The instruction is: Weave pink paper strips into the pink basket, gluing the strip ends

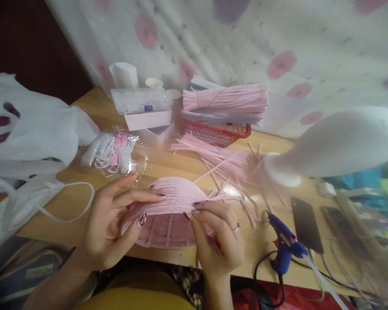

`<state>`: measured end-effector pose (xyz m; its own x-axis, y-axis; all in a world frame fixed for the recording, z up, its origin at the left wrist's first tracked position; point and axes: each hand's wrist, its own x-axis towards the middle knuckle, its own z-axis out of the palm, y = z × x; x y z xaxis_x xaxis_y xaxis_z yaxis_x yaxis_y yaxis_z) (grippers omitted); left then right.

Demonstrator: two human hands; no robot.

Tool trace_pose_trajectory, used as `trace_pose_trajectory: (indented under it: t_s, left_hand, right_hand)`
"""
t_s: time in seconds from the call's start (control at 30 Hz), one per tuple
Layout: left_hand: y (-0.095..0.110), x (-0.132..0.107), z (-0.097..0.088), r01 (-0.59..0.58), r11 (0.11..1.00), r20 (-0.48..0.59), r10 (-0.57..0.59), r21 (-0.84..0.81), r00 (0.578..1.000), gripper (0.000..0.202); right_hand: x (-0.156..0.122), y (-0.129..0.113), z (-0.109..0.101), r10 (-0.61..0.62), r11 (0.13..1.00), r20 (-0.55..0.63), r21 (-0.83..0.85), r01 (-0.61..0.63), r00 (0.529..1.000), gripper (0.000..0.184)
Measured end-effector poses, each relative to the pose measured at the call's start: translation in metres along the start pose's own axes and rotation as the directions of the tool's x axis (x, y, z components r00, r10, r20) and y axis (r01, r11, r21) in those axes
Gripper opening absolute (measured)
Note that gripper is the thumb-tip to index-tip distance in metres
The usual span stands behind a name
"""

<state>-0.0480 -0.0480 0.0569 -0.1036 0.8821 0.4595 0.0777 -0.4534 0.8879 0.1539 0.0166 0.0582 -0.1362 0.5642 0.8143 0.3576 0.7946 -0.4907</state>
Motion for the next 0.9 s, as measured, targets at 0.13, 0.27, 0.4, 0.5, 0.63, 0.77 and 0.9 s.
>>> trace_pose_trajectory:
  t_s: [0.13, 0.27, 0.4, 0.5, 0.63, 0.77, 0.9]
  left_hand:
    - [0.002, -0.003, -0.002, 0.073, 0.996, 0.001, -0.073, -0.057, 0.997, 0.080]
    - [0.001, -0.003, -0.003, 0.060, 0.996, 0.025, -0.059, -0.063, 0.998, 0.077]
    - [-0.001, -0.002, -0.003, 0.048, 0.998, 0.025, -0.047, -0.036, 0.999, 0.079]
    - [-0.001, -0.002, -0.001, 0.078, 0.997, -0.015, -0.077, 0.011, 0.997, 0.082]
    - [0.000, 0.000, 0.002, 0.066, 0.995, -0.051, -0.062, 0.069, 0.997, 0.079]
    - [-0.001, 0.002, 0.005, 0.029, 0.996, -0.054, -0.024, 0.080, 0.998, 0.078]
    - [0.001, 0.005, 0.008, 0.025, 0.987, -0.082, -0.012, 0.156, 0.997, 0.083]
  right_hand:
    - [-0.002, 0.000, 0.000, -0.003, 1.000, -0.014, 0.028, 0.003, 1.000, 0.028]
    - [-0.002, 0.000, 0.000, 0.009, 1.000, -0.012, 0.014, -0.009, 1.000, 0.028]
    - [0.000, 0.000, 0.001, -0.014, 0.999, -0.018, 0.033, 0.015, 1.000, 0.027]
    - [0.000, 0.001, 0.002, -0.040, 0.998, -0.013, 0.046, 0.040, 0.999, 0.027]
    - [0.001, 0.000, 0.001, -0.049, 0.998, -0.001, 0.044, 0.049, 0.999, 0.028]
    - [0.000, -0.001, 0.001, -0.040, 0.998, 0.008, 0.040, 0.040, 0.999, 0.028]
    - [0.000, -0.003, 0.000, -0.026, 0.999, 0.016, 0.028, 0.026, 1.000, 0.029]
